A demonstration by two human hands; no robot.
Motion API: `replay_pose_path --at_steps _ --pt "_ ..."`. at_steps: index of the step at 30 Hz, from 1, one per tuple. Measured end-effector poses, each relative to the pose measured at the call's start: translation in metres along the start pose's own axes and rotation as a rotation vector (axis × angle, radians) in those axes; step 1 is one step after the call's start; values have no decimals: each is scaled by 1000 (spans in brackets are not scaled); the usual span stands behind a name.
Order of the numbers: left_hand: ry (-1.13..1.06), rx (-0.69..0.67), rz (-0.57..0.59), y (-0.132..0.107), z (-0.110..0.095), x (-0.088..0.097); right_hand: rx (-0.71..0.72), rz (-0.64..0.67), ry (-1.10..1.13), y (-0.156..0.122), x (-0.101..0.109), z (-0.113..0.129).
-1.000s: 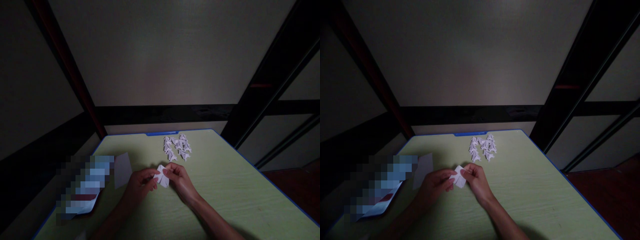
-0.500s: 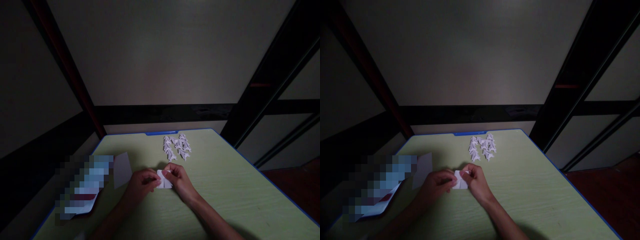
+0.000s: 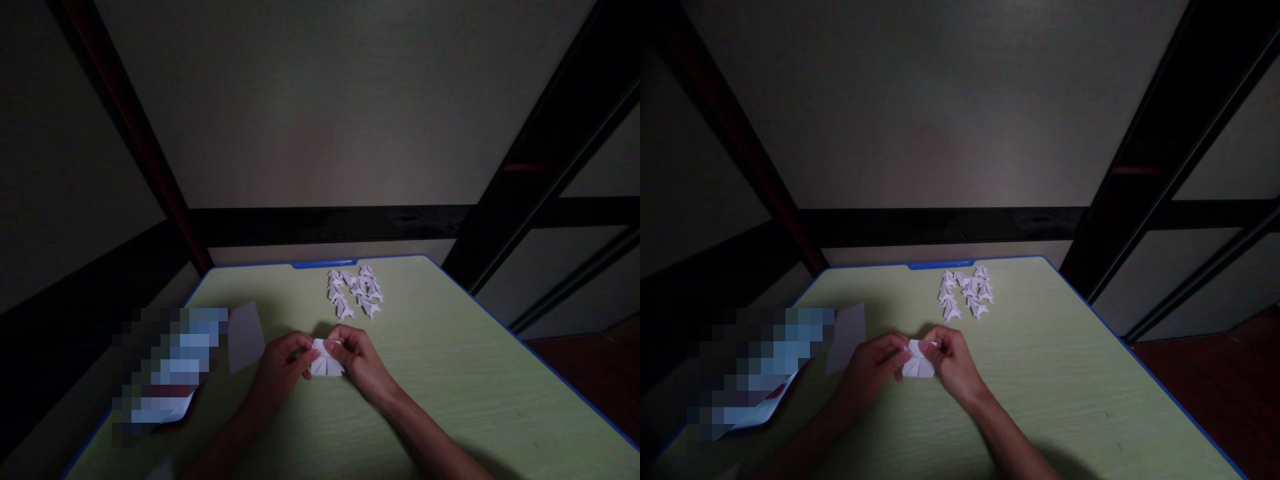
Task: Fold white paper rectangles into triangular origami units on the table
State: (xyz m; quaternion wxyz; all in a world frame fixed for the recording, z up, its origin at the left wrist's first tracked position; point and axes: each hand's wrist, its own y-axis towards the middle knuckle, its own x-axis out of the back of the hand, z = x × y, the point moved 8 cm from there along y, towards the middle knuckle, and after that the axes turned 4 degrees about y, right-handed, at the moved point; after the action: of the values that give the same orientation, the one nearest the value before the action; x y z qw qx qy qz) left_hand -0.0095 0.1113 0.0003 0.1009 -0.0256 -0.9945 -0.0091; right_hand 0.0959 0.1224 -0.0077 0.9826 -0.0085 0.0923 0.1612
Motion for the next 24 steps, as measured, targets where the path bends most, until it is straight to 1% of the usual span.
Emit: replay_pose_path --at_steps 10,14,18,21,24 --pt "28 29 -46 -3 0 2 13 20 -44 0 -2 -1" --pt "13 30 -18 -2 2 -1 10 28 -64 1 -2 -1" --pt "-12 -7 10 -1 3 -3 -9 42 -74 0 -4 -1" --pt "-17 -14 -15 -1 2 -2 -10 41 -78 1 -4 0" --pt "-51 12 -43 -1 2 0 -12 36 -68 1 -3 0"
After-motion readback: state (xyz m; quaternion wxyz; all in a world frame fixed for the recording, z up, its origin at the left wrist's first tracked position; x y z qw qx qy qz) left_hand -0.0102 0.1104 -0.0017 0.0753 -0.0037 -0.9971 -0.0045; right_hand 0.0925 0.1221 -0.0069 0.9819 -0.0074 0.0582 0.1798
